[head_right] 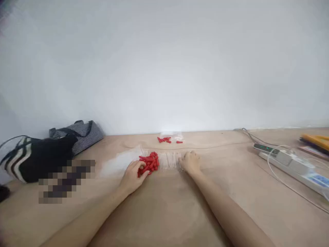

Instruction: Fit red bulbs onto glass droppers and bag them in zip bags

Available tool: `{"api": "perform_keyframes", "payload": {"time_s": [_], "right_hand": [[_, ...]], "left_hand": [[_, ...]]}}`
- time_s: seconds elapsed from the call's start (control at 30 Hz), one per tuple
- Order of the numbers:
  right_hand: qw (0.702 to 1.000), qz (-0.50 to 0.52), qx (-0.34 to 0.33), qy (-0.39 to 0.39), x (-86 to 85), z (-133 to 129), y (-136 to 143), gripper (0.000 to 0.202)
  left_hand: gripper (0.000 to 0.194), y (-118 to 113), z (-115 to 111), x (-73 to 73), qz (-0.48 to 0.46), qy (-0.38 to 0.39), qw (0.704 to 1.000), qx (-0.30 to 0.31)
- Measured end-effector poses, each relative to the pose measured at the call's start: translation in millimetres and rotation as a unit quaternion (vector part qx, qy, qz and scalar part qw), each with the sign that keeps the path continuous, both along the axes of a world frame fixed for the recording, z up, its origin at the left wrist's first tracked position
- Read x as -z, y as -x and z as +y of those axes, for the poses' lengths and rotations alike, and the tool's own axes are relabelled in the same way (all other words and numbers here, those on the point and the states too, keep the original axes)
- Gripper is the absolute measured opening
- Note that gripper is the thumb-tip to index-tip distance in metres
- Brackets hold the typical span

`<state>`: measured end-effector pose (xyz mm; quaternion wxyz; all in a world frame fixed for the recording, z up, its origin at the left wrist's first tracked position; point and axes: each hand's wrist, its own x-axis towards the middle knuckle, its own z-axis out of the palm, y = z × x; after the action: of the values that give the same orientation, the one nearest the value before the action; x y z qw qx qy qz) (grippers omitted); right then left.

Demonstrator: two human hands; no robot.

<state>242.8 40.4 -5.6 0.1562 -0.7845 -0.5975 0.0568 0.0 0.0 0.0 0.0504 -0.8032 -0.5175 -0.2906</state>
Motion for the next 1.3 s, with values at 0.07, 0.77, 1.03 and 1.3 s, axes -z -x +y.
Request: {"api": "perform_keyframes", "payload": {"time_s": [0.07, 0.77, 1.03, 1.3], "right_hand": [[1.000, 0.002, -0.004, 0.001, -1.1, 0, 0, 0.042], [0.997, 0.079, 0.017, -0.005, -3.5, 4, 11, 0.020], [0.982, 0.159, -0.052, -0.093, -9.6, -6, -2, 0.023], [0.893, 0.241, -0.315, -0.215, 7.8, -43, -9, 0.013]], "left_hand": [[0.012, 1, 2, 2.1, 0.002, 0.000, 1.000, -0.006], [0.017, -4, 2, 7.4, -0.079, -0.091, 0.989, 0.084], [0.015, -10, -10, 4.0, -0.113, -0.004, 0.986, 0.122], [0.018, -27, -9, 13.4, -0.183, 0.189, 0.955, 0.136]]}}
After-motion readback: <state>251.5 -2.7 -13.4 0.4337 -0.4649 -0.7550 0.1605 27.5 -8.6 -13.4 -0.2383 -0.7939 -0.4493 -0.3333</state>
